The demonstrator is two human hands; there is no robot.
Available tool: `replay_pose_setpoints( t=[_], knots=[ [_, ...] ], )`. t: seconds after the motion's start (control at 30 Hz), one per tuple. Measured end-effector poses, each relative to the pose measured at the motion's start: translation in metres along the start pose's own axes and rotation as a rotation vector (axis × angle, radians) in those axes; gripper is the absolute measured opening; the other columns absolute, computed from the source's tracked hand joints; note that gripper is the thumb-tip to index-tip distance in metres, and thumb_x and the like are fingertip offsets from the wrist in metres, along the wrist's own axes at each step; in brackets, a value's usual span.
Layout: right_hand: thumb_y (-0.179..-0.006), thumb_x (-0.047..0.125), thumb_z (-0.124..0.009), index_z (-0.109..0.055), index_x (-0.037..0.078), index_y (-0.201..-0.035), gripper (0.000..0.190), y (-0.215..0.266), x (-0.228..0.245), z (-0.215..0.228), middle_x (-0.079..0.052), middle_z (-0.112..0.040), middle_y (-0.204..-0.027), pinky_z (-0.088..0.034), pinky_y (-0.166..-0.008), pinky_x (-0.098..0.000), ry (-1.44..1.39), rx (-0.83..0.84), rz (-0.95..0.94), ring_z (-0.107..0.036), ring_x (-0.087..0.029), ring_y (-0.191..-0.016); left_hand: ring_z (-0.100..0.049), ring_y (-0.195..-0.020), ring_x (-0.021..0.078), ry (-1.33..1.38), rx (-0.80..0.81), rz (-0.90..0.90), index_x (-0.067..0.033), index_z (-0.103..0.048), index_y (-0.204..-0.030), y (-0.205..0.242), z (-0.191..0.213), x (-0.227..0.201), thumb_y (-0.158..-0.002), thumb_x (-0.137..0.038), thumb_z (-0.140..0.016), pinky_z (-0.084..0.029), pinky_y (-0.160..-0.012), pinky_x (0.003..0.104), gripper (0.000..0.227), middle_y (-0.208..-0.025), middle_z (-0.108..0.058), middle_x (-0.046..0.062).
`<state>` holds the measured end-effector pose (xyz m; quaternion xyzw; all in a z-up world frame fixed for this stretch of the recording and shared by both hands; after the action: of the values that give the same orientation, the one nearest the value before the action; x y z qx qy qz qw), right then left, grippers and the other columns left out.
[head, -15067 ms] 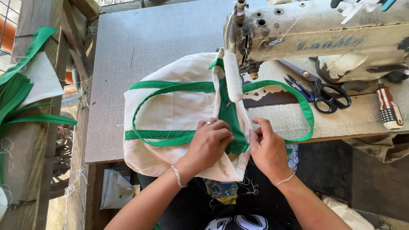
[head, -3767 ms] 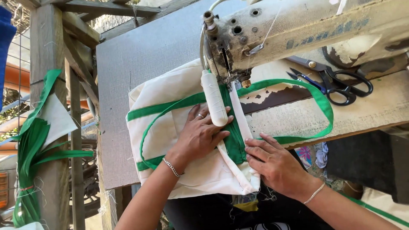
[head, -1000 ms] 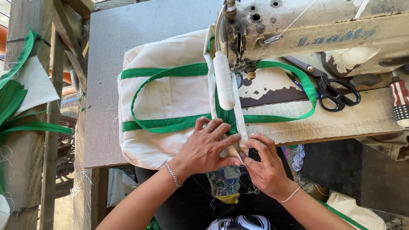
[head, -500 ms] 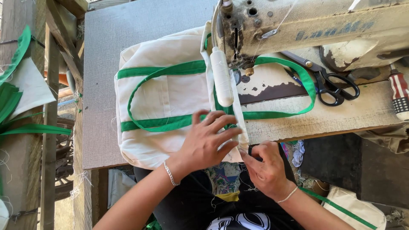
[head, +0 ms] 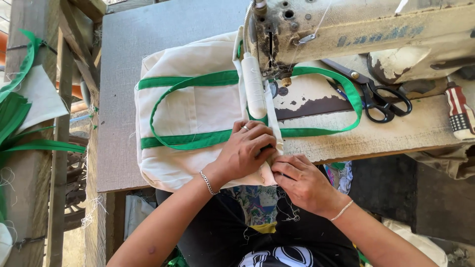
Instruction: Sewing green straps and trim onto a white canvas bag using an industrial sewing machine.
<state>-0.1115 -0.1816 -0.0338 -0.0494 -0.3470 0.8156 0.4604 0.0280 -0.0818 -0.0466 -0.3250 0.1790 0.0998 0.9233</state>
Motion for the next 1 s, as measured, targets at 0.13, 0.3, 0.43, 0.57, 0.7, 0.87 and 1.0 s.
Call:
replay_pose_setpoints(
  t=[0.13, 0.3, 0.43, 0.57, 0.7, 0.87, 1.0],
  knots=[
    [-0.090, 0.012, -0.070, -0.073, 0.010, -0.097, 0.008, -0.015, -0.007, 0.039, -0.007, -0.069, -0.110, -0.054, -0.088, -0.0440, -0.052, -0.056, -0.002, -0.068, -0.031, -0.109, -0.064, -0.109, 0.0202, 0.014, 0.009, -0.017, -0.0217, -0.064, -0.096, -0.006, 0.007, -0.007, -0.086, -0.024, -0.079, -0.040, -0.095, 0.041, 0.018, -0.102, -0.065, -0.003],
    [-0.098, 0.008, -0.079, -0.076, -0.003, -0.095, 0.011, 0.003, -0.067, 0.145, -0.020, -0.074, -0.100, -0.051, -0.091, -0.0574, 0.291, -0.359, -0.109, -0.065, -0.044, -0.090, -0.064, -0.108, 0.0213, 0.062, -0.033, -0.041, -0.0196, -0.063, -0.091, -0.004, 0.015, -0.015, -0.092, -0.024, -0.074, -0.040, -0.096, 0.041, 0.013, -0.100, -0.064, -0.002],
    [-0.093, 0.035, -0.068, -0.069, 0.010, -0.107, 0.028, -0.015, -0.021, 0.077, -0.012, -0.066, -0.114, -0.046, -0.090, -0.0478, 0.274, -0.032, 0.131, -0.058, -0.036, -0.109, -0.062, -0.110, 0.0253, 0.035, 0.044, -0.152, -0.0165, -0.060, -0.085, 0.002, 0.040, -0.049, -0.093, -0.049, -0.065, -0.033, -0.107, 0.054, 0.034, -0.095, -0.063, 0.003],
    [-0.096, 0.022, -0.062, -0.062, 0.009, -0.133, 0.039, 0.002, -0.008, -0.002, -0.010, -0.063, -0.130, -0.045, -0.088, -0.0403, 0.169, 0.062, 0.090, -0.059, -0.031, -0.126, -0.060, -0.101, 0.0261, -0.115, 0.042, -0.172, -0.0152, -0.055, -0.093, 0.032, 0.031, -0.049, -0.100, -0.050, -0.058, -0.038, -0.107, 0.050, 0.036, -0.093, -0.056, 0.004],
    [-0.096, 0.011, -0.065, -0.073, 0.005, -0.106, 0.015, -0.021, 0.003, -0.006, -0.009, -0.073, -0.114, -0.054, -0.086, -0.0393, -0.142, -0.029, 0.018, -0.070, -0.032, -0.112, -0.061, -0.101, 0.0273, -0.006, 0.061, -0.144, -0.0152, -0.056, -0.098, 0.030, 0.044, -0.046, -0.096, -0.059, -0.059, -0.041, -0.102, 0.048, 0.044, -0.096, -0.057, 0.005],
    [-0.106, 0.020, -0.057, -0.060, 0.003, -0.075, 0.035, -0.006, -0.023, -0.032, -0.004, -0.061, -0.072, -0.053, -0.071, -0.0370, -0.598, -0.091, -0.449, -0.065, -0.035, -0.071, -0.060, -0.122, 0.0314, -0.062, 0.146, -0.101, -0.0050, -0.056, -0.125, 0.026, 0.034, -0.042, -0.096, -0.055, -0.059, -0.039, -0.106, 0.047, 0.057, -0.119, -0.062, 0.013],
    [-0.108, 0.023, -0.054, -0.062, 0.006, -0.079, 0.034, 0.029, 0.026, -0.042, 0.000, -0.047, -0.060, -0.043, -0.058, -0.0298, -0.788, -0.240, -1.060, -0.046, -0.013, -0.062, -0.059, -0.118, 0.0330, -0.020, 0.226, -0.091, -0.0119, -0.060, -0.118, 0.040, 0.031, -0.047, -0.096, -0.049, -0.055, -0.044, -0.098, 0.051, 0.043, -0.117, -0.062, 0.010]
  ],
)
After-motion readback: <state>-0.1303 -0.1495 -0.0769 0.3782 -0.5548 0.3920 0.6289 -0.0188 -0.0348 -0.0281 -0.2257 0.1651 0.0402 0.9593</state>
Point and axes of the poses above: each hand's wrist, its own y-axis away from the middle knuckle, its own z-axis out of the back of the hand, x = y × z, the point moved 5 cm from there along -y, towards the middle knuckle
